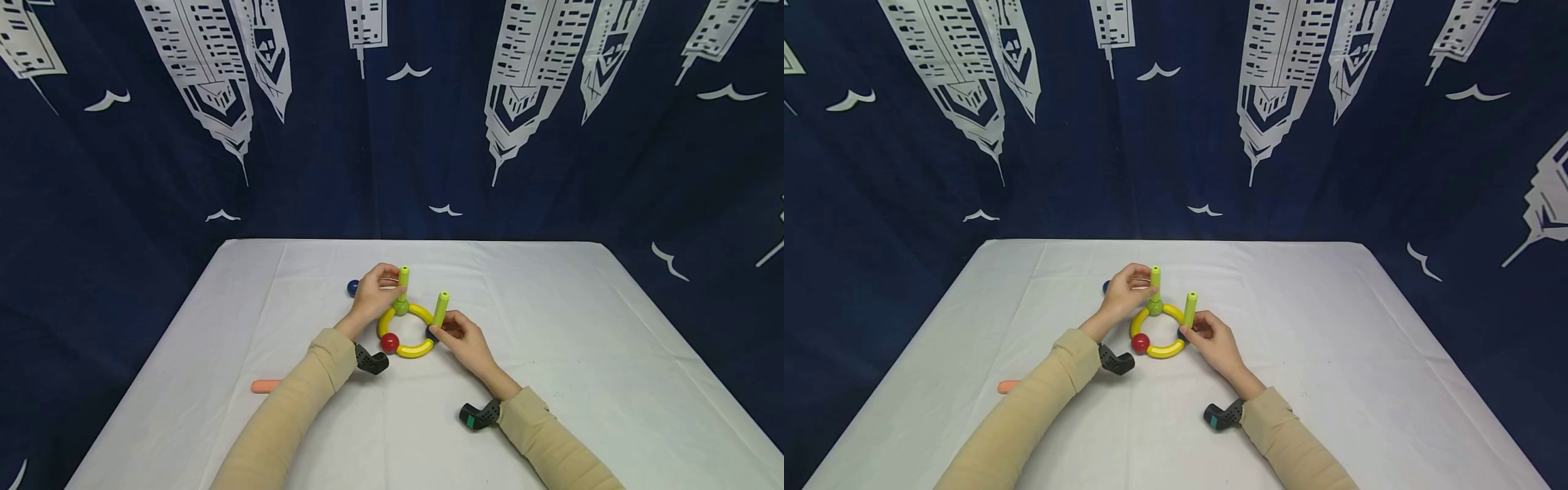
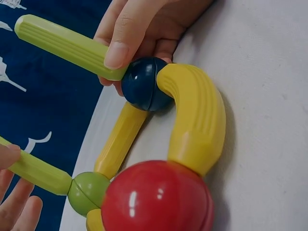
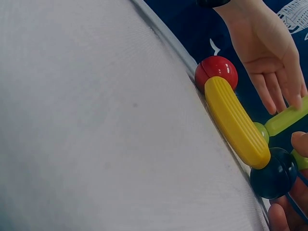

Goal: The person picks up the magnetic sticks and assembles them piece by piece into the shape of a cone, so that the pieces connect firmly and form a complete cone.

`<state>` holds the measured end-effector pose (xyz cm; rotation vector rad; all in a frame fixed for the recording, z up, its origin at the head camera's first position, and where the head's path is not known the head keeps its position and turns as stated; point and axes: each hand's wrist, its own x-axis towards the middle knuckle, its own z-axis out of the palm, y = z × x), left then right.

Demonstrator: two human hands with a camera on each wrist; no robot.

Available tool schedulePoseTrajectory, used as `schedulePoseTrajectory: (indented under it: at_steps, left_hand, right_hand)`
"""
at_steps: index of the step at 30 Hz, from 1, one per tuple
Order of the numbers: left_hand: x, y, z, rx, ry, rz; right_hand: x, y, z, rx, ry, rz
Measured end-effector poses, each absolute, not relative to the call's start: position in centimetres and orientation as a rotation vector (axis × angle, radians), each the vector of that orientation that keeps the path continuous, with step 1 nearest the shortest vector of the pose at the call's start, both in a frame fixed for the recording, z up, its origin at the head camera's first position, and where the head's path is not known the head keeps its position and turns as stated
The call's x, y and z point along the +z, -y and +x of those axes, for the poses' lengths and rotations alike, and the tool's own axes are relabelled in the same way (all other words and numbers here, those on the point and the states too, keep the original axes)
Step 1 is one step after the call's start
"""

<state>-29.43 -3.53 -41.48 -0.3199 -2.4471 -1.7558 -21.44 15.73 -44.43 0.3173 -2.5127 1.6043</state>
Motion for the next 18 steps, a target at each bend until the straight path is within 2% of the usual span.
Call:
schedulePoseTrajectory:
  at_steps: [9, 18]
  left_hand:
    - [-41.3, 5.5, -28.3, -1.742, 2.448, -0.292]
    - [-42.5, 6.0, -22.8, -1.717, 2.588, -0.250]
  right_hand:
    - [-47.5, -16.6, -23.2, 1.592, 2.517, 0.304]
    - [-47.2, -16.6, -23.0, 1.562, 2.529, 0.337]
